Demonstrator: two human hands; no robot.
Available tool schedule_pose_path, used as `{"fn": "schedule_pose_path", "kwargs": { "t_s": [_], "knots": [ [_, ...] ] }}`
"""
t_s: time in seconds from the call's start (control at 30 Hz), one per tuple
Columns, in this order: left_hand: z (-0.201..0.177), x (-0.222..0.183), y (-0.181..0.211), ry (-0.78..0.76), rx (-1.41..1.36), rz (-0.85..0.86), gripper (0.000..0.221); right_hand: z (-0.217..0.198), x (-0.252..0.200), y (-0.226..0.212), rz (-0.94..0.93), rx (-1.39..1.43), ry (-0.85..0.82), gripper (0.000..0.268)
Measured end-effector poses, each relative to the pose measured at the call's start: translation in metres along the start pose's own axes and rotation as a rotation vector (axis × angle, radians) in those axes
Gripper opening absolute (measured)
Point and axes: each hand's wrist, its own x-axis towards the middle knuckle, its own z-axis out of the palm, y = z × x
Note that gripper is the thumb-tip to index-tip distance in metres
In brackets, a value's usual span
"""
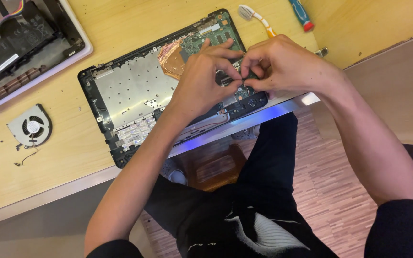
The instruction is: Installing a motherboard into a laptop chassis and connecting internal ribbon cables.
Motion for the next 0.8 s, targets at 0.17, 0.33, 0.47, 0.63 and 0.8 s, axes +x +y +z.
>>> {"fn": "schedule_pose_path", "kwargs": {
  "t_s": [0.17, 0.33, 0.47, 0.63, 0.8],
  "knots": [
    [-0.004, 0.0, -0.002, -0.019, -0.024, -0.004, 0.01, 0.006, -0.004, 0.0, 0.01, 0.051, 0.034, 0.009],
    [-0.005, -0.004, 0.011, 0.024, -0.004, 0.001, 0.006, 0.015, -0.01, 0.018, 0.029, 0.289, 0.05, 0.009],
    [-0.007, -0.008, 0.024, -0.029, 0.108, -0.018, 0.01, 0.017, -0.013, 0.015, -0.004, 0.288, 0.127, 0.009],
    [0.019, -0.021, 0.029, 0.18, 0.315, 0.004, 0.017, 0.031, -0.009, 0.035, -0.062, 0.229, 0.223, 0.009],
    [0.028, -0.025, 0.044, 0.296, 0.204, -0.234, 0.009, 0.028, -0.009, 0.033, -0.089, 0.41, 0.226, 0.018]
  ]
}}
